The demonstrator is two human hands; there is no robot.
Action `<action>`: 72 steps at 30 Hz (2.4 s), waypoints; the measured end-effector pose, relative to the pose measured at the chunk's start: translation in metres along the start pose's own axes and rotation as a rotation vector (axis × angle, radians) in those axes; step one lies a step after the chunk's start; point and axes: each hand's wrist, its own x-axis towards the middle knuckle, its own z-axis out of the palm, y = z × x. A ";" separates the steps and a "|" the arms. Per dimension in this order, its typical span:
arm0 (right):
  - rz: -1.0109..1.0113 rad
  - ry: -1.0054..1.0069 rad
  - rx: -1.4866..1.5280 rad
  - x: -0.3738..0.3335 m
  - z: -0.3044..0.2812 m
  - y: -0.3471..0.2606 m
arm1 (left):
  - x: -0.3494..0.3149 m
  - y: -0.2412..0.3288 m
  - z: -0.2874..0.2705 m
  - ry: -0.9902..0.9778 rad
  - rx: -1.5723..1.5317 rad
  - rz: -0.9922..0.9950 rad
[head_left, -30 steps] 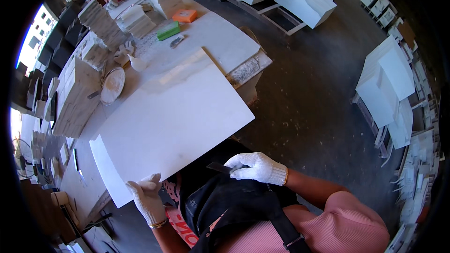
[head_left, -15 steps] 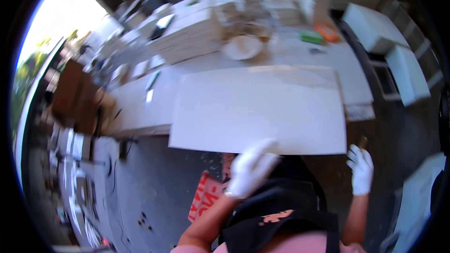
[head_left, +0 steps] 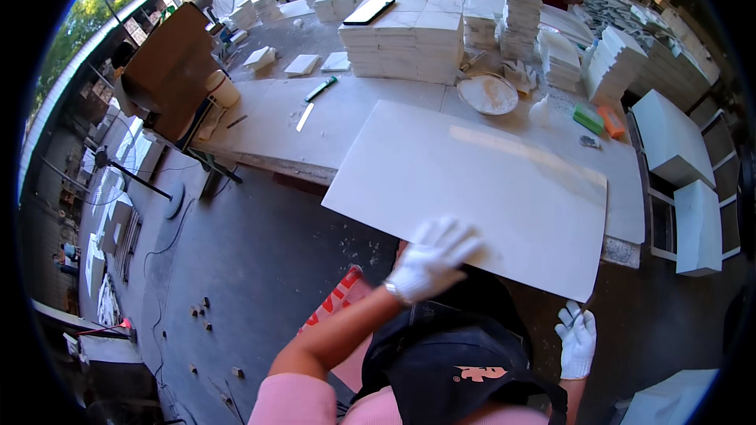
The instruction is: The person scrapes the surface of a white foam board with a metal scraper, repeatedly removing small shavings. The person flips the board and continues scraping different areas, then sets the board aside and picks up another piece to scrape.
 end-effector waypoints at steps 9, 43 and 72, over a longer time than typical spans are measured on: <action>0.048 -0.083 0.047 0.016 0.040 -0.011 | -0.170 -0.192 -0.077 0.177 0.435 -1.212; 0.255 0.148 -0.156 0.051 0.063 0.031 | -0.089 -0.141 -0.031 0.544 -0.976 -1.372; 0.346 0.275 -0.067 0.047 0.025 0.055 | 0.161 -0.191 -0.049 -0.128 0.171 -0.273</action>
